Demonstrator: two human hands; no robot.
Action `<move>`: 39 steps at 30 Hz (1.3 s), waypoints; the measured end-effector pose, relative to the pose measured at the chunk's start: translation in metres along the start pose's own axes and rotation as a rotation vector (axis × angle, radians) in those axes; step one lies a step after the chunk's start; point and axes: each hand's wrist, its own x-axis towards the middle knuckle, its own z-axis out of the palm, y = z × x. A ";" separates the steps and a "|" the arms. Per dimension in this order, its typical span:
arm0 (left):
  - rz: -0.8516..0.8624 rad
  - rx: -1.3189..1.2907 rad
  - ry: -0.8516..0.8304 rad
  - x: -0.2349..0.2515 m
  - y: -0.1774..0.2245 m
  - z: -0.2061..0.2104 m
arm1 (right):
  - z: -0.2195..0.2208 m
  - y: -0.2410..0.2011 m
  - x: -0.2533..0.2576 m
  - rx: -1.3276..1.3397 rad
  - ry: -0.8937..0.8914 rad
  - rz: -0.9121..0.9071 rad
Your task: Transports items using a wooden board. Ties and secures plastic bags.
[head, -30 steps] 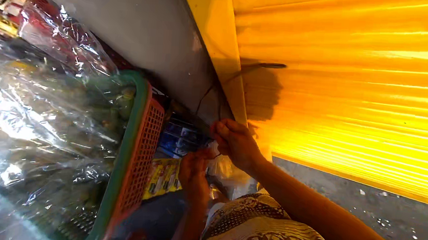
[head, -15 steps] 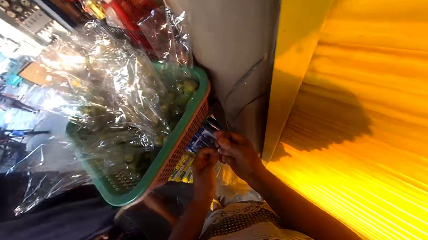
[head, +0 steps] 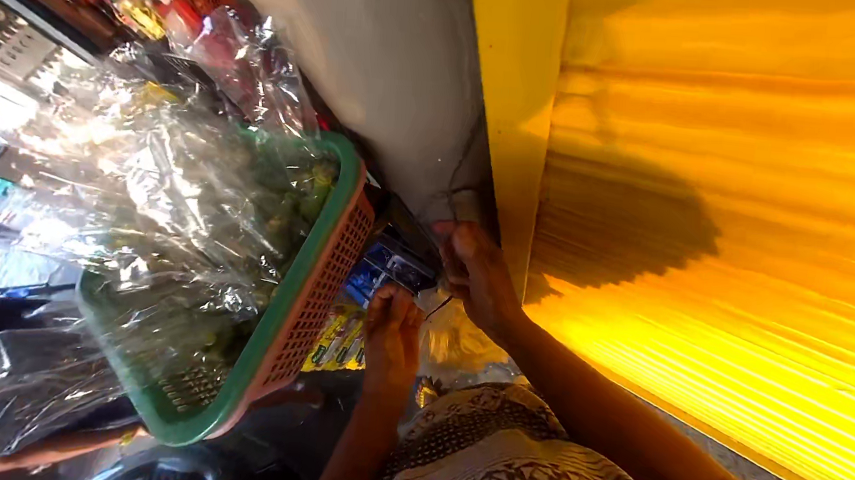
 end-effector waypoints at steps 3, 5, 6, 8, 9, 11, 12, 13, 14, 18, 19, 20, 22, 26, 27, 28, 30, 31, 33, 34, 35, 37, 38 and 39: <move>-0.006 -0.099 -0.077 0.001 0.000 0.003 | 0.002 -0.008 -0.001 -0.094 0.015 -0.117; 0.010 -0.096 -0.150 0.000 0.000 0.006 | 0.004 -0.008 0.000 -0.113 0.031 -0.184; 0.019 -0.082 -0.178 -0.001 0.000 0.007 | 0.004 -0.008 0.002 -0.121 0.031 -0.203; 0.019 -0.058 -0.194 -0.002 -0.001 0.010 | 0.006 -0.009 0.005 -0.143 0.036 -0.208; 0.010 -0.058 -0.177 -0.001 -0.001 0.011 | 0.006 -0.011 0.007 -0.154 0.039 -0.204; -0.013 -0.061 -0.120 0.000 -0.002 0.014 | 0.007 -0.011 0.013 -0.171 0.049 -0.201; -0.023 -0.056 -0.094 0.002 -0.001 0.017 | 0.008 -0.012 0.015 -0.174 0.054 -0.200; -0.029 -0.050 -0.077 0.003 0.000 0.020 | 0.008 -0.012 0.017 -0.183 0.057 -0.207; -0.029 -0.047 -0.074 0.004 0.001 0.022 | 0.008 -0.013 0.019 -0.198 0.058 -0.225; -0.034 -0.183 -0.080 0.007 0.001 0.025 | 0.004 -0.024 0.021 -0.272 0.070 -0.353; -0.048 -0.231 -0.073 0.006 0.001 0.025 | 0.003 -0.028 0.020 -0.289 0.071 -0.394; -0.065 -0.279 -0.066 0.005 -0.001 0.024 | 0.002 -0.033 0.019 -0.313 0.076 -0.422; -0.103 -0.351 -0.033 0.002 -0.006 0.022 | 0.001 -0.036 0.016 -0.363 0.083 -0.452; -0.219 -0.337 0.144 -0.006 -0.017 0.023 | -0.006 -0.035 0.012 -0.660 0.107 -0.464; -0.243 -0.320 0.166 -0.007 -0.020 0.023 | -0.007 -0.035 0.010 -0.758 0.102 -0.439; -0.257 -0.306 0.173 -0.008 -0.022 0.023 | -0.007 -0.034 0.010 -0.837 0.098 -0.424; -0.266 -0.268 0.160 -0.010 -0.025 0.025 | -0.009 -0.031 0.011 -0.912 0.082 -0.395; -0.248 -0.255 0.143 -0.010 -0.026 0.025 | -0.009 -0.031 0.012 -0.917 0.070 -0.362; -0.150 -0.225 0.056 -0.010 -0.029 0.023 | -0.010 -0.030 0.016 -0.939 0.014 -0.281; -0.087 -0.206 -0.004 -0.010 -0.030 0.020 | -0.012 -0.028 0.019 -0.960 -0.039 -0.220; -0.031 -0.176 -0.059 -0.011 -0.031 0.017 | -0.015 -0.025 0.022 -0.984 -0.108 -0.141; 0.031 -0.051 -0.139 -0.010 -0.028 0.015 | -0.019 -0.014 0.028 -1.026 -0.283 0.060; 0.036 0.021 -0.155 -0.011 -0.026 0.013 | -0.021 -0.005 0.033 -1.050 -0.379 0.165; 0.029 0.081 -0.159 -0.011 -0.026 0.011 | -0.022 0.008 0.037 -1.068 -0.464 0.226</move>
